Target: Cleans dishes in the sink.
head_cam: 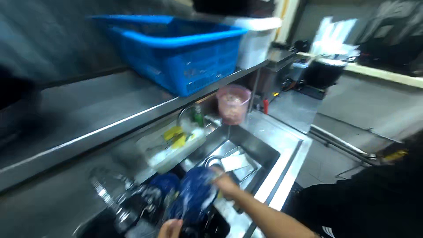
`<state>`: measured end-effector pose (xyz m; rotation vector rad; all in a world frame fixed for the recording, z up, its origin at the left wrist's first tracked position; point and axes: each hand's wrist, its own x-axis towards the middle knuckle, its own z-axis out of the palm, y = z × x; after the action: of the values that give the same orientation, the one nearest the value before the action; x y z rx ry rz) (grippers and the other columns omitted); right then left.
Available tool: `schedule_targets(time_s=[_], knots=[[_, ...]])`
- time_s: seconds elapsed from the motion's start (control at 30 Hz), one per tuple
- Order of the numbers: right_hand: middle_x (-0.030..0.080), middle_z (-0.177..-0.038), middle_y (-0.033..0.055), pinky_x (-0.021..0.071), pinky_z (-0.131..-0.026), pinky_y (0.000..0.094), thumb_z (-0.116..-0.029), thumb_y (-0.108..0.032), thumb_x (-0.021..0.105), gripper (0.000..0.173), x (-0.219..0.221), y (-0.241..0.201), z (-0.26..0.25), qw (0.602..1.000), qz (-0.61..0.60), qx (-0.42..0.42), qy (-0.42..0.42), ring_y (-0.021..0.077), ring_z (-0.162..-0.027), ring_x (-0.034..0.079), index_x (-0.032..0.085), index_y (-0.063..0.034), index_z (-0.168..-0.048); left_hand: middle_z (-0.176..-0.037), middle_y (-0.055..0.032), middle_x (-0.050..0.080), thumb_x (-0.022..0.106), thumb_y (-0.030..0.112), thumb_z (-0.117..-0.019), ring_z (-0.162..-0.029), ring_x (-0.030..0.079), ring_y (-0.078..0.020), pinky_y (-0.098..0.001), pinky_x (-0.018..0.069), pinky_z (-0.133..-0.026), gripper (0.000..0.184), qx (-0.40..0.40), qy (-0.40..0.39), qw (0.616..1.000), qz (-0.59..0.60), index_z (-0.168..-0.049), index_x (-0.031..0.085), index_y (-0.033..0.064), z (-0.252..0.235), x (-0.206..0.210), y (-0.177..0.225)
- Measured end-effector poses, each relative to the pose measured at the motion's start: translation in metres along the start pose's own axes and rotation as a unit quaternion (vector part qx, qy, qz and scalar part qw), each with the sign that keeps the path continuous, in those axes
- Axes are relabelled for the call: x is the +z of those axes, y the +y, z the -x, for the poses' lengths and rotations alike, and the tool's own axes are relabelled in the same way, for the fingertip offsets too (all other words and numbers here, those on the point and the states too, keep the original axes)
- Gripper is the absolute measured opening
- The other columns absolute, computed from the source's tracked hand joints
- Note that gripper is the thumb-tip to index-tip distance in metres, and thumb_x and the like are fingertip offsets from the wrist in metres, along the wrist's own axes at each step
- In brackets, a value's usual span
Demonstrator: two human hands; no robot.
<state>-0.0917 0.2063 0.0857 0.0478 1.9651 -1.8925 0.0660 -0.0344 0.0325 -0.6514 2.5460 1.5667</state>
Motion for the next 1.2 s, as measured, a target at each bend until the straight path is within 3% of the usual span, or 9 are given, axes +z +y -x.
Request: schedule_targets(time_s=[0.13,0.23,0.37,0.5,0.67,0.87,0.97,1.07,1.2], knots=[[0.065,-0.125,0.0218,0.0586,-0.086,0.0522,-0.0948,-0.007,0.066,0.057,-0.058,0.066,-0.035,0.971,-0.023,0.054,0.230,0.0316,-0.106,0.068,0.047,-0.0084,-0.149,-0.144,-0.0228,0.056,0.078,0.041,-0.0871,-0.140,0.044,-0.0466,-0.0669,0.0315,-0.116,0.063,-0.116,-0.140,0.939,-0.294,-0.140,0.062,0.0110,0.054,-0.030,-0.040],[0.058,-0.132,0.0277,0.0560,-0.087,0.0578,-0.0954,-0.009,0.065,0.068,-0.071,0.112,-0.040,0.929,-0.011,0.192,0.317,0.0391,-0.110,0.065,0.032,-0.0058,-0.154,-0.160,-0.0198,0.040,0.082,0.036,-0.0807,-0.151,0.024,-0.0491,-0.0737,0.0229,-0.116,0.072,-0.170,-0.172,0.899,-0.365,-0.147,0.057,0.0220,0.080,-0.029,-0.056],[0.059,-0.129,0.0298,0.0519,-0.090,0.0615,-0.0974,-0.019,0.065,0.049,-0.069,0.171,-0.033,0.892,-0.025,0.305,0.332,0.0418,-0.113,0.060,0.051,0.0072,-0.136,-0.167,-0.0160,0.029,0.084,0.034,-0.0782,-0.154,0.016,-0.0464,-0.0730,0.0221,-0.117,0.076,-0.177,-0.170,0.892,-0.380,-0.148,0.055,0.0277,0.089,-0.018,-0.081],[0.062,-0.115,0.0218,0.0543,-0.077,0.0529,-0.1009,-0.017,0.057,0.032,-0.058,0.185,-0.025,0.895,-0.135,0.298,0.303,0.0317,-0.096,0.062,0.056,0.0021,-0.126,-0.168,-0.0070,0.030,0.077,0.032,-0.0864,-0.155,0.018,-0.0422,-0.0767,0.0258,-0.112,0.072,-0.190,-0.206,0.874,-0.396,-0.152,0.049,0.0301,0.082,-0.005,-0.081],[0.062,-0.111,0.0166,0.0543,-0.074,0.0479,-0.1043,-0.026,0.051,0.033,-0.062,0.184,-0.024,0.892,-0.199,0.292,0.282,0.0255,-0.092,0.061,0.054,-0.0028,-0.128,-0.160,-0.0110,0.041,0.076,0.024,-0.0852,-0.148,0.033,-0.0469,-0.0800,0.0351,-0.103,0.068,-0.163,-0.248,0.859,-0.418,-0.149,0.052,0.0238,0.075,-0.003,-0.073],[0.063,-0.091,0.0150,0.0540,-0.061,0.0452,-0.1040,-0.030,0.051,0.031,-0.064,0.165,-0.029,0.909,-0.178,0.290,0.240,0.0245,-0.073,0.062,0.057,-0.0023,-0.116,-0.154,-0.0108,0.049,0.054,0.032,-0.0993,-0.140,0.048,-0.0366,-0.0632,0.0416,-0.110,0.048,-0.119,-0.196,0.874,-0.428,-0.146,0.055,0.0208,0.071,-0.020,-0.065],[0.064,-0.093,0.0167,0.0558,-0.062,0.0468,-0.1032,-0.029,0.050,0.031,-0.068,0.159,-0.038,0.921,-0.180,0.282,0.201,0.0265,-0.074,0.064,0.056,-0.0022,-0.118,-0.143,-0.0180,0.057,0.051,0.027,-0.1007,-0.129,0.058,-0.0386,-0.0587,0.0492,-0.103,0.048,-0.123,-0.150,0.875,-0.443,-0.148,0.052,0.0210,0.059,-0.027,-0.049],[0.065,-0.092,0.0174,0.0575,-0.062,0.0469,-0.1045,-0.030,0.046,0.032,-0.063,0.141,-0.044,0.924,-0.218,0.270,0.162,0.0278,-0.073,0.066,0.055,-0.0024,-0.118,-0.135,-0.0218,0.062,0.057,0.020,-0.0973,-0.126,0.059,-0.0418,-0.0605,0.0471,-0.104,0.059,-0.173,-0.133,0.878,-0.427,-0.154,0.042,0.0240,0.046,-0.035,-0.024],[0.065,-0.101,0.0195,0.0588,-0.064,0.0495,-0.1066,-0.028,0.043,0.037,-0.059,0.123,-0.053,0.945,-0.213,0.221,0.112,0.0306,-0.077,0.067,0.047,-0.0076,-0.138,-0.136,-0.0190,0.062,0.058,0.022,-0.0974,-0.125,0.060,-0.0375,-0.0581,0.0496,-0.104,0.053,-0.186,-0.016,0.924,-0.334,-0.150,0.050,0.0201,0.041,-0.062,-0.009]])
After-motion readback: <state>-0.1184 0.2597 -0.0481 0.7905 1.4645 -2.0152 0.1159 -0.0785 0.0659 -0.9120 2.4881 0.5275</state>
